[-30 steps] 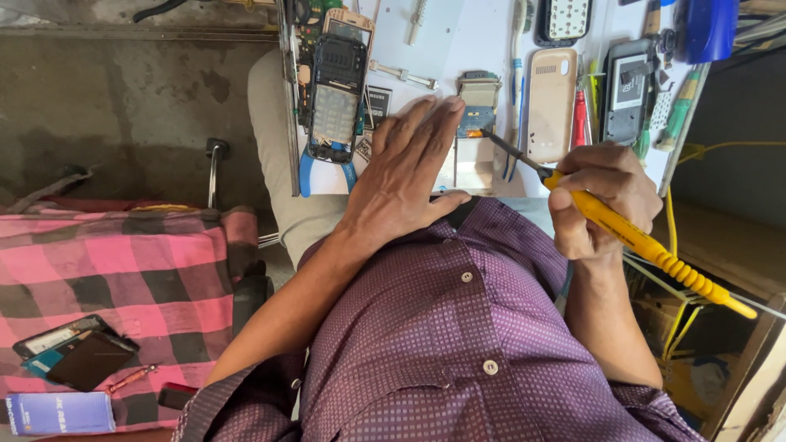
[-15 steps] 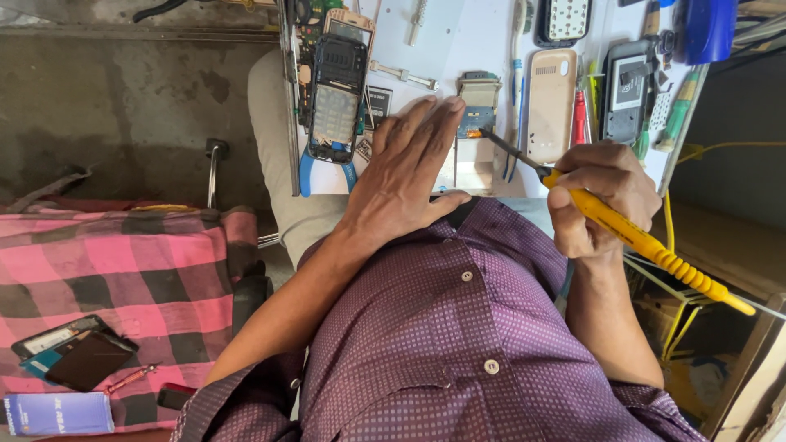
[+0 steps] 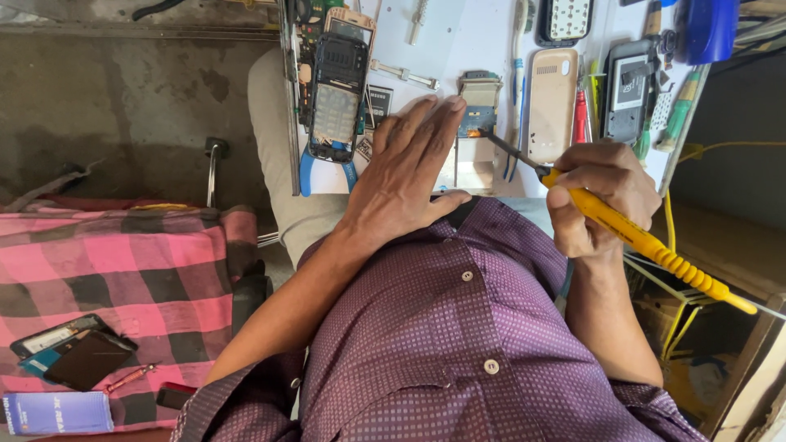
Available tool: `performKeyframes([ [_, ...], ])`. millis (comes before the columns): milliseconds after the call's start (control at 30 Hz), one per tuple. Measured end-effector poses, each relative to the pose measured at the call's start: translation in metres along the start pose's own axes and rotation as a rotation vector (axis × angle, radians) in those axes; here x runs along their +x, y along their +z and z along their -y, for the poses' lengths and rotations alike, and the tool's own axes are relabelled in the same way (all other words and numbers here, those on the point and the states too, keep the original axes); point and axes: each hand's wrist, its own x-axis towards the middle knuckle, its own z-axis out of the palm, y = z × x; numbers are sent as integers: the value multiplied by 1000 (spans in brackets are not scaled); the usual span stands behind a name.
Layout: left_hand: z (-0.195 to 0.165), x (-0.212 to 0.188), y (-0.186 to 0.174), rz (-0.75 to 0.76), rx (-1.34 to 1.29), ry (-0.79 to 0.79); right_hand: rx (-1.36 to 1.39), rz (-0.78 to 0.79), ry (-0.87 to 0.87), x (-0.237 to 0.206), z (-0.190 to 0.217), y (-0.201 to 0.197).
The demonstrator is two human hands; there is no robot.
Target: The person uses a soldering iron to work on a disassembled phone motherboard held on the workbench, steadying the board with the other hand. They then lift the board, handle the phone frame and battery assembly, and press components together by hand while seated at the repair bench.
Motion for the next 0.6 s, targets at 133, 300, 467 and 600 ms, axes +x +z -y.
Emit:
performKeyframes([
  [133, 0, 0, 2, 11, 8, -9, -13, 11, 0, 1, 0, 0],
  [300, 1, 0, 2, 0, 2, 2, -16, 9, -7, 2, 0, 0],
  [467, 0, 0, 2, 0, -2, -2, -9, 12, -14, 4, 1, 0],
  [600, 0, 0, 1, 5, 1, -7, -10, 13, -5, 4, 2, 0],
])
